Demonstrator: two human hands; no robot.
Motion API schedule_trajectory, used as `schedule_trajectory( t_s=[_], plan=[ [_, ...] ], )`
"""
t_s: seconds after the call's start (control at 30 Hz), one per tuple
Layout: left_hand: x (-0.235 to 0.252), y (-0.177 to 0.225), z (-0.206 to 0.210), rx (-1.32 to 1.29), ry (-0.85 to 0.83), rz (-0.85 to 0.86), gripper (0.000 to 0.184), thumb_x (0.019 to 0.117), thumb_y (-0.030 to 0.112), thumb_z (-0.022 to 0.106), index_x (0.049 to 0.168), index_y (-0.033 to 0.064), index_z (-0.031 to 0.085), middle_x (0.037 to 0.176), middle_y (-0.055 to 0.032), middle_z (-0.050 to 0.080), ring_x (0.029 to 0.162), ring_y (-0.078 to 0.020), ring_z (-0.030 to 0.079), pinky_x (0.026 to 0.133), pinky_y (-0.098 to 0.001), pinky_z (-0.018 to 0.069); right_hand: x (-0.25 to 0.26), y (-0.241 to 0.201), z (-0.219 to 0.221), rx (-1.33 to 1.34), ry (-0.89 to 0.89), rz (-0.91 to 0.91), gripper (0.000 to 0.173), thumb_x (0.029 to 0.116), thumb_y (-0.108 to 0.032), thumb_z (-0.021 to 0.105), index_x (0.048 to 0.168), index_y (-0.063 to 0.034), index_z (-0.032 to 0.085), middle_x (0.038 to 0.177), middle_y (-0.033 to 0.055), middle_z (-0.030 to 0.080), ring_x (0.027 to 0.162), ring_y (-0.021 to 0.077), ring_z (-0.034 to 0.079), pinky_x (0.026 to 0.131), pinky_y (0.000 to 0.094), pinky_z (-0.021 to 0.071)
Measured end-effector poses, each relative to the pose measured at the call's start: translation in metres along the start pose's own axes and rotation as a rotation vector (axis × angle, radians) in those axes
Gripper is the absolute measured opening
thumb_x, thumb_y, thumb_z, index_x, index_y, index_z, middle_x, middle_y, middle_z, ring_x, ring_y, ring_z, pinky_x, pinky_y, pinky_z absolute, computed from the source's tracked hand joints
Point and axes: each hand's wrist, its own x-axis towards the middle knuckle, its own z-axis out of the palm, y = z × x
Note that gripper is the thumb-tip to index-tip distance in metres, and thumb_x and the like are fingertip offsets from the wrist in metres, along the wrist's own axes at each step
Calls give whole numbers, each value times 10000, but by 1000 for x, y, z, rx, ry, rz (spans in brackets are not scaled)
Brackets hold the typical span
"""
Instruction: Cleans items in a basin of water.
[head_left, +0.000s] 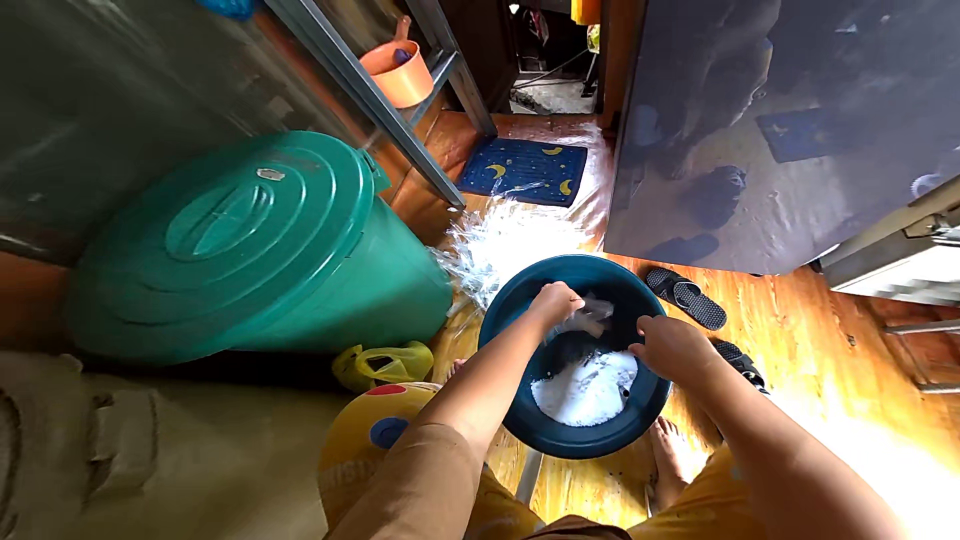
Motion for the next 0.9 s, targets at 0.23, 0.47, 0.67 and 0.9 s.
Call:
schedule_trajectory(
  t_s=[0.23, 0.47, 0.67, 0.9],
  plan=[
    [-23, 0, -25, -165, 94, -80, 316, 948, 291, 761, 1114, 24, 723, 1105, -177, 722, 1101, -329, 676, 1019, -569, 499, 8, -4, 5, -34, 11, -11, 464, 1030, -382, 580, 1343, -39, 583, 1301, 221, 629, 1252, 395, 601, 976, 610, 498],
    [-77, 21, -65, -163, 203, 65, 261, 963, 214, 727, 1167, 53, 712, 1032, -117, 741, 988, -261, 712, 939, -529, 558, 22, 0, 9, 400, 286, -245, 378, 981, -249, 659, 1280, -18, 653, 1211, 187, 663, 1116, 302, 649, 1001, 495, 507],
    [-135, 48, -61, -42, 316, 294, 375, 948, 164, 711, 1302, 80, 623, 986, -96, 740, 977, -267, 710, 945, -513, 555, 23, -31, 11, 1295, 139, -311, 325, 1009, -216, 665, 1263, -15, 636, 1059, 92, 702, 858, 156, 699, 724, 316, 601],
    [-134, 31, -41, -415, 237, 377, 501, 942, 134, 737, 1399, -7, 587, 1287, -210, 674, 1225, -314, 640, 1096, -495, 477, 34, -42, 30, 898, 518, -551, 138, 933, -157, 707, 985, -31, 734, 841, 17, 720, 712, 75, 674, 684, 285, 599]
  ],
)
